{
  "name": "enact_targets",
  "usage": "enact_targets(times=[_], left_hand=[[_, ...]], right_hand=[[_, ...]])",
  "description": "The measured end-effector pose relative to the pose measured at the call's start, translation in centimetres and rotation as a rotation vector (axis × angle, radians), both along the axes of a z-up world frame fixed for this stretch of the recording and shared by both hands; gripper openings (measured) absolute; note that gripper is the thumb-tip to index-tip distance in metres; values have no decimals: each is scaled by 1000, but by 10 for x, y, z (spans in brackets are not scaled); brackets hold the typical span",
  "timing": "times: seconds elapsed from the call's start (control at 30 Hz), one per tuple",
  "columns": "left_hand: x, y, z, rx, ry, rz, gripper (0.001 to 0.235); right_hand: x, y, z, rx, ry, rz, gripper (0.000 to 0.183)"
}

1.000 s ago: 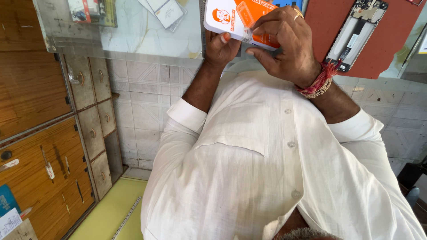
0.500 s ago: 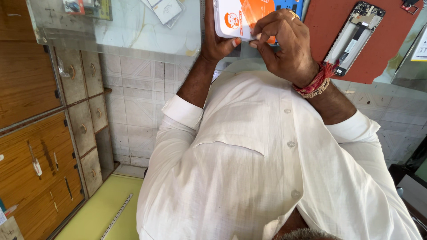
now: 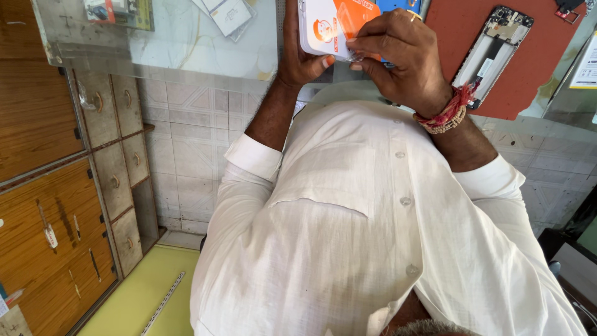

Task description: The person removes the old battery from a disassembled smartphone, then opens a new battery package and installs the new battery into the phone. The person uses a small metal tool to pry and connect components.

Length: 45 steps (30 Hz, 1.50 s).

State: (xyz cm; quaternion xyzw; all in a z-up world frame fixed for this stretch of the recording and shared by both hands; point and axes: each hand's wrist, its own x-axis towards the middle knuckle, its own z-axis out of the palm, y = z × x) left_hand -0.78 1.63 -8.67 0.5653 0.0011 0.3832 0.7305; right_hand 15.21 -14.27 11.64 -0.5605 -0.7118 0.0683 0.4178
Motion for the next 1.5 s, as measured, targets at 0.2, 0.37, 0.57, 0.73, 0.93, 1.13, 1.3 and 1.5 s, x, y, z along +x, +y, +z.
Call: enact_targets(times=[0.2, 0.37, 0.57, 0.73, 0.93, 1.13, 1.3, 1.5], left_hand=[[4, -5, 9, -105, 31, 13, 109], [11, -14, 33, -178, 8, 76, 91], [22, -26, 46, -303, -104, 198, 90], [24, -23, 38, -385, -193, 162, 91], [11, -19, 29, -636, -175, 147, 86], [10, -16, 34, -630, -200, 133, 76], [9, -13, 30, -529, -144, 149, 73], [6, -6, 16, -414, -87, 133, 62]], right_hand=[[1, -2, -9, 34, 31, -46, 16], [-6, -3, -6, 91, -42, -109, 17], [-20, 1, 13, 229, -339, -123, 19], [-18, 2, 16, 228, -218, -139, 18], [3, -14, 4, 54, -157, -144, 14], [8, -16, -13, -24, -165, -102, 20], [11, -17, -19, -93, -157, -83, 22], [9, -15, -21, -242, -144, -51, 28]])
